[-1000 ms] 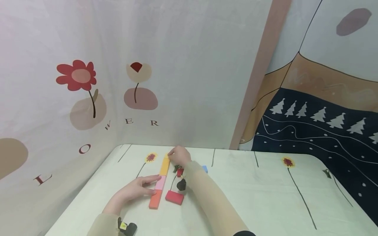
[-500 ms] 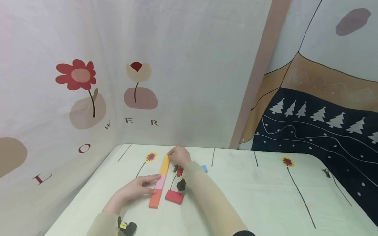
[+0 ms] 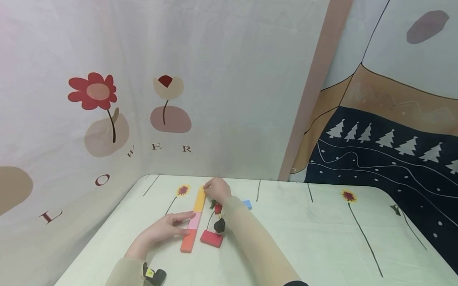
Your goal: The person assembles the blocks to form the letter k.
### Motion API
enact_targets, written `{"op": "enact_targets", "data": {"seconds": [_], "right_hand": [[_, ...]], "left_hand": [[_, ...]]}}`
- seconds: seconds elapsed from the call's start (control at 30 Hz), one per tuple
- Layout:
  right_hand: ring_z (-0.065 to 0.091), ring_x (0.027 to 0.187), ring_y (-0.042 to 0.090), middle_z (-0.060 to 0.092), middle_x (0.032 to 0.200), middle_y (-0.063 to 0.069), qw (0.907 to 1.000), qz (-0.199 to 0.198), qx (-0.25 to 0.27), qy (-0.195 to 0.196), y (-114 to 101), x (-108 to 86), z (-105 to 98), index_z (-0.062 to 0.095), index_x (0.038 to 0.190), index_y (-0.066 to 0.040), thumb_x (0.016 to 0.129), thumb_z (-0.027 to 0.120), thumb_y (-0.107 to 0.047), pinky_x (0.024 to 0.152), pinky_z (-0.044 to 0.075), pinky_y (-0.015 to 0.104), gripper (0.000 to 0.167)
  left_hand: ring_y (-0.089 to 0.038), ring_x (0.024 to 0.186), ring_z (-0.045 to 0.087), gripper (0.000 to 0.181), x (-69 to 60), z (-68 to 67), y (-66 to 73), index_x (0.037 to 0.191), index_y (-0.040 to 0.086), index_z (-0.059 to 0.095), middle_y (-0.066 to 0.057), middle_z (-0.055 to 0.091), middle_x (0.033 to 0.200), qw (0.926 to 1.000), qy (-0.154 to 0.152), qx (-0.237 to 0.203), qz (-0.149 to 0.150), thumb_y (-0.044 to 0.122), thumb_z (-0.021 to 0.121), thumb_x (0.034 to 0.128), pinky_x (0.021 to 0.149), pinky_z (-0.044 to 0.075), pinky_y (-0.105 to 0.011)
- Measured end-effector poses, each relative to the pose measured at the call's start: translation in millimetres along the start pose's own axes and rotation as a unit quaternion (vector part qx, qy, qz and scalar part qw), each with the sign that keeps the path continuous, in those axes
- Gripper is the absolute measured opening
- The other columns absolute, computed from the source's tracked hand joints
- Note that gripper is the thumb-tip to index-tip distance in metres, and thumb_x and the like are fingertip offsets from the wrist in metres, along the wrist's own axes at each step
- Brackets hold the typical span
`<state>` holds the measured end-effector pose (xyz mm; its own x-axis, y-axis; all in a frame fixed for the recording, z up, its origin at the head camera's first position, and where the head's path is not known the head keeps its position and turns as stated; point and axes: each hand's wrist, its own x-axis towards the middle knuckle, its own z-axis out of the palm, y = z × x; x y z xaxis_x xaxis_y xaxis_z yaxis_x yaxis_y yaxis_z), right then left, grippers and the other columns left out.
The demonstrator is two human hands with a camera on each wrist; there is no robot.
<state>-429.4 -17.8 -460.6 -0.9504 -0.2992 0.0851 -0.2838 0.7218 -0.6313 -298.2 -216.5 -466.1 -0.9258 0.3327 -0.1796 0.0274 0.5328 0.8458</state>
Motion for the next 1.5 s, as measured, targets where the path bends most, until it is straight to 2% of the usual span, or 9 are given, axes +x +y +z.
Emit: {"op": "enact_targets", "data": {"seconds": [0.53, 0.77, 1.0, 1.13, 1.37, 1.5], "right_hand": [[0.059, 0.105, 0.017, 0.069, 0.112, -0.002, 0.9999, 0.002, -0.009, 0.010, -5, -6.4, -2, 0.078, 0.103, -0.019, 0.092, 0.069, -0.022, 0.090, 0.051, 0.033, 0.015], [0.060, 0.104, 0.018, 0.069, 0.114, -0.001, 0.9998, 0.003, -0.011, 0.015, -5, -8.3, -1, 0.078, 0.104, -0.018, 0.092, 0.069, -0.023, 0.089, 0.052, 0.032, 0.016], [0.059, 0.114, 0.019, 0.068, 0.118, -0.002, 0.9995, -0.009, -0.021, 0.019, -2, -7.1, 1, 0.078, 0.102, -0.019, 0.091, 0.068, -0.024, 0.091, 0.051, 0.034, 0.016], [0.057, 0.117, 0.020, 0.067, 0.121, -0.003, 0.9998, -0.003, -0.015, 0.013, -1, -6.9, 2, 0.078, 0.102, -0.020, 0.091, 0.068, -0.024, 0.092, 0.050, 0.035, 0.015], [0.058, 0.111, 0.018, 0.065, 0.125, -0.002, 0.9999, 0.005, -0.010, 0.004, -3, -9.7, 1, 0.077, 0.104, -0.019, 0.091, 0.069, -0.026, 0.080, 0.052, 0.027, 0.017], [0.059, 0.092, 0.013, 0.066, 0.121, 0.000, 1.0000, -0.005, -0.006, -0.002, -5, -11.2, -3, 0.075, 0.108, -0.017, 0.091, 0.068, -0.029, 0.066, 0.051, 0.024, 0.022]], "left_hand": [[-0.035, 0.136, 0.037, 0.059, -1.0, -0.1, 2.2, 0.136, 0.027, 0.058, -0.003, 0.049, 0.145, 1.0000, 0.002, 0.004, 0.000, 0.031, 0.079, 0.0804, 0.106, 0.030, -0.062], [-0.035, 0.134, 0.040, 0.059, -2.0, 0.6, 3.1, 0.136, 0.026, 0.058, -0.003, 0.049, 0.145, 1.0000, 0.004, 0.007, 0.003, 0.029, 0.078, 0.0806, 0.105, 0.032, -0.061], [-0.037, 0.136, 0.037, 0.060, -0.7, 1.0, 0.1, 0.136, 0.024, 0.058, -0.005, 0.047, 0.146, 0.9998, -0.001, -0.013, 0.015, 0.027, 0.079, 0.0804, 0.107, 0.029, -0.061], [-0.036, 0.136, 0.038, 0.060, 0.1, 0.7, -1.5, 0.136, 0.024, 0.058, -0.005, 0.047, 0.146, 0.9998, -0.001, -0.012, 0.014, 0.026, 0.079, 0.0803, 0.107, 0.029, -0.061], [-0.036, 0.135, 0.038, 0.059, 0.6, 0.8, -3.2, 0.135, 0.027, 0.059, -0.004, 0.048, 0.146, 1.0000, 0.002, -0.009, 0.003, 0.029, 0.079, 0.0801, 0.106, 0.030, -0.062], [-0.035, 0.135, 0.039, 0.059, 1.3, -0.2, -4.6, 0.135, 0.028, 0.059, -0.004, 0.048, 0.145, 1.0000, 0.002, -0.008, 0.000, 0.031, 0.079, 0.0796, 0.106, 0.029, -0.062]]}}
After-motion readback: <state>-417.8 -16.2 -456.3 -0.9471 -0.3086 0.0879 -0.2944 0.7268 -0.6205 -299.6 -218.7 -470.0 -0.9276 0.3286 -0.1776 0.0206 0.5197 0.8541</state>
